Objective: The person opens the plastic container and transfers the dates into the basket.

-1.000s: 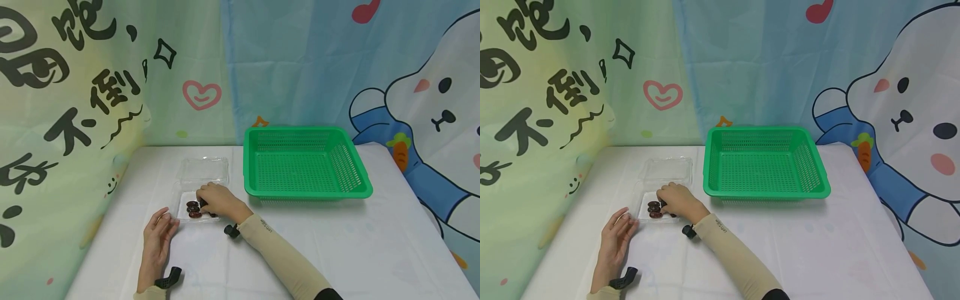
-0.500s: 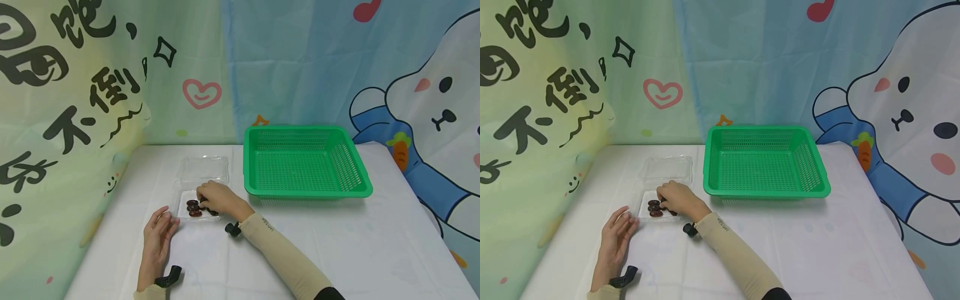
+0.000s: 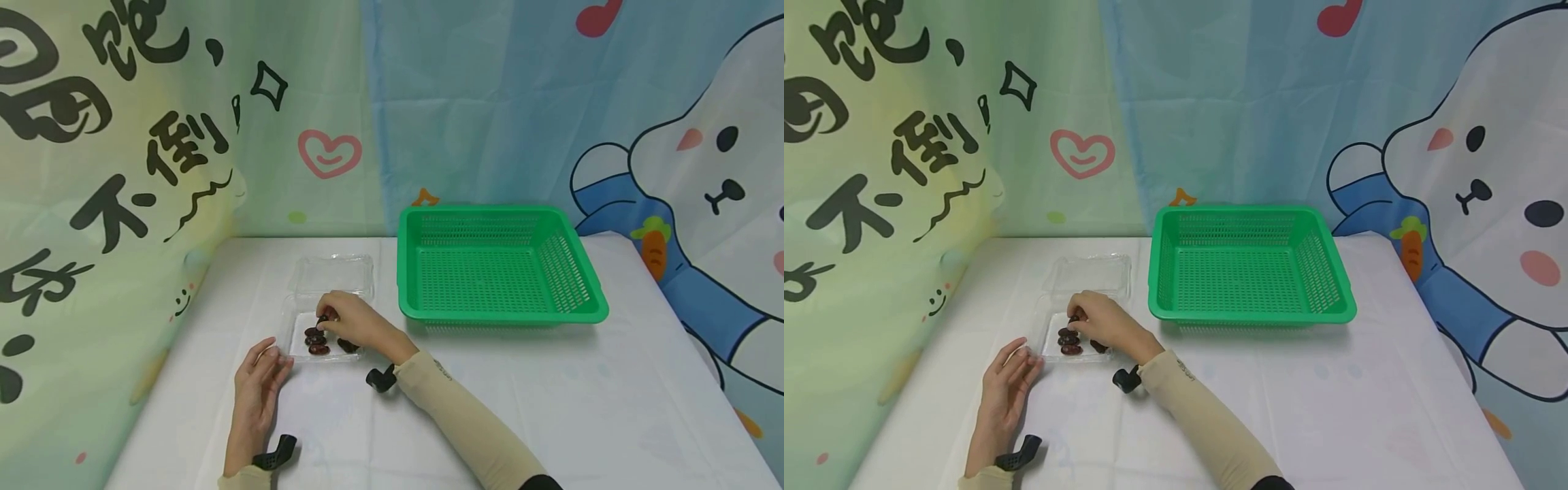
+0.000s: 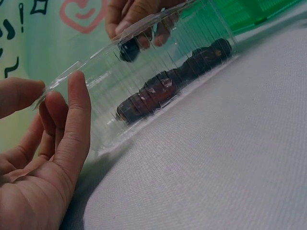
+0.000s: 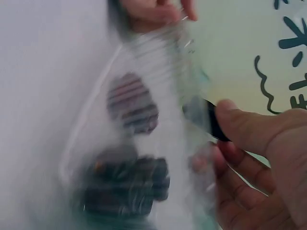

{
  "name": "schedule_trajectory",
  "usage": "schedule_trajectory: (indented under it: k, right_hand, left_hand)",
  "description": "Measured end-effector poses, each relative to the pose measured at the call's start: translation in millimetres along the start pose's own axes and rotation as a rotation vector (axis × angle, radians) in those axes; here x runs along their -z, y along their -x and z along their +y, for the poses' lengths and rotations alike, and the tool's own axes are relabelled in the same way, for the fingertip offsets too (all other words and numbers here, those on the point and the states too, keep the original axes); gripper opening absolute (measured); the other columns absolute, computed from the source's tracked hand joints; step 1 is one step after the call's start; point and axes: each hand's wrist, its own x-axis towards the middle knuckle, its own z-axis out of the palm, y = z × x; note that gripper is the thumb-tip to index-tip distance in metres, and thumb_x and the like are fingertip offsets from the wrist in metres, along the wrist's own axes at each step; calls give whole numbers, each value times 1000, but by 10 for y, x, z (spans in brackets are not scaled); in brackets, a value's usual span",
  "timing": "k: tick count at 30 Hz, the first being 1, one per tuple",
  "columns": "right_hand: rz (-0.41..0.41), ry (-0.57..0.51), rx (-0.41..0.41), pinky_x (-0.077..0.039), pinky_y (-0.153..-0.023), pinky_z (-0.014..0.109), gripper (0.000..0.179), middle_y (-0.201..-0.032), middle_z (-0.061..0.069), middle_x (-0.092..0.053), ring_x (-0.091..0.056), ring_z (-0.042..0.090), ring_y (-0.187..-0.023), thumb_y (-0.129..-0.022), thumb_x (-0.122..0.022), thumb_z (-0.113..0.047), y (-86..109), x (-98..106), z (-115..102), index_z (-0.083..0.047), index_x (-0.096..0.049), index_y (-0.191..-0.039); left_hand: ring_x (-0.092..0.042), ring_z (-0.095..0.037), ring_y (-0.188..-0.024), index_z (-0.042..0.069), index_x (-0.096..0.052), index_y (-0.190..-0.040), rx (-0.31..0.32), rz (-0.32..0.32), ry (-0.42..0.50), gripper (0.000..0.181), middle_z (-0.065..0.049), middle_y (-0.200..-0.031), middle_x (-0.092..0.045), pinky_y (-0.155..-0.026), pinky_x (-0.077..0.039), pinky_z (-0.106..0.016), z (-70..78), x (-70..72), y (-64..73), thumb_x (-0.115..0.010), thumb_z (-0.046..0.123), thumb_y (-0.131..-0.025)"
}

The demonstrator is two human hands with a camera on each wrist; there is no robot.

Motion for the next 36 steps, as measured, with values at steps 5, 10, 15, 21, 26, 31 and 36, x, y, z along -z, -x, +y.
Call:
schedule_trajectory:
  k: [5, 10, 15, 21, 26, 31, 36]
  right_hand:
    - [96, -237, -56, -57, -80, 19, 21, -110, 5, -72, -68, 13, -95, -97, -75, -17, 34, 36, -76, -6, -70, -114]
    - [162, -473, -111, -63, -82, 26, 24, -113, 7, -73, -72, 16, -100, -98, -75, -19, 50, 88, -115, -6, -69, -118]
    - [198, -849, -131, -65, -94, 43, 25, -110, 10, -70, -73, 27, -99, -100, -71, -10, 82, 197, -151, -2, -65, -123]
    - [246, -1162, -127, -63, -98, 33, 31, -109, 3, -65, -70, 21, -99, -102, -63, -1, 118, 365, -148, 8, -57, -130]
    - [280, -1281, -141, -63, -96, 28, 28, -108, 3, -66, -69, 16, -98, -103, -60, 1, 158, 554, -117, 5, -56, -130]
    - [332, -1347, -167, -63, -96, 29, 35, -106, 4, -67, -71, 15, -100, -103, -57, 5, 203, 767, -18, 6, -51, -137]
    - [374, -1379, -201, -62, -99, 32, 42, -108, 4, -67, -70, 16, -101, -103, -54, 7, 242, 998, 118, 6, -46, -144]
  left_hand:
    - [-66, -6, -86, 13, -54, -131, 0, 0, 3, 27, 6, -97, -60, -88, -65, -24, -5, 6, -1, -60, 9, -106]
    - [-66, -6, -85, 12, -54, -131, 1, 0, 10, 26, 5, -98, -60, -88, -65, -24, -8, 7, -5, -60, 8, -105]
    - [-66, -6, -86, 12, -54, -131, 9, 3, 7, 27, 5, -97, -61, -88, -65, -24, -12, 10, 0, -60, 9, -105]
    - [-66, -7, -85, 12, -55, -130, 10, 2, 19, 26, 5, -97, -61, -88, -65, -24, -8, 14, 15, -60, 8, -105]
    - [-66, -7, -85, 12, -55, -130, 9, -6, 35, 26, 5, -98, -61, -88, -65, -24, -7, 11, 11, -60, 8, -105]
    - [-67, -7, -85, 13, -56, -129, 9, -11, 43, 24, 4, -96, -62, -87, -65, -24, -15, 7, 2, -59, 7, -105]
    - [-67, -8, -85, 13, -57, -127, -2, -14, 38, 23, 4, -94, -62, -87, -65, -24, -8, 8, 3, -59, 6, -105]
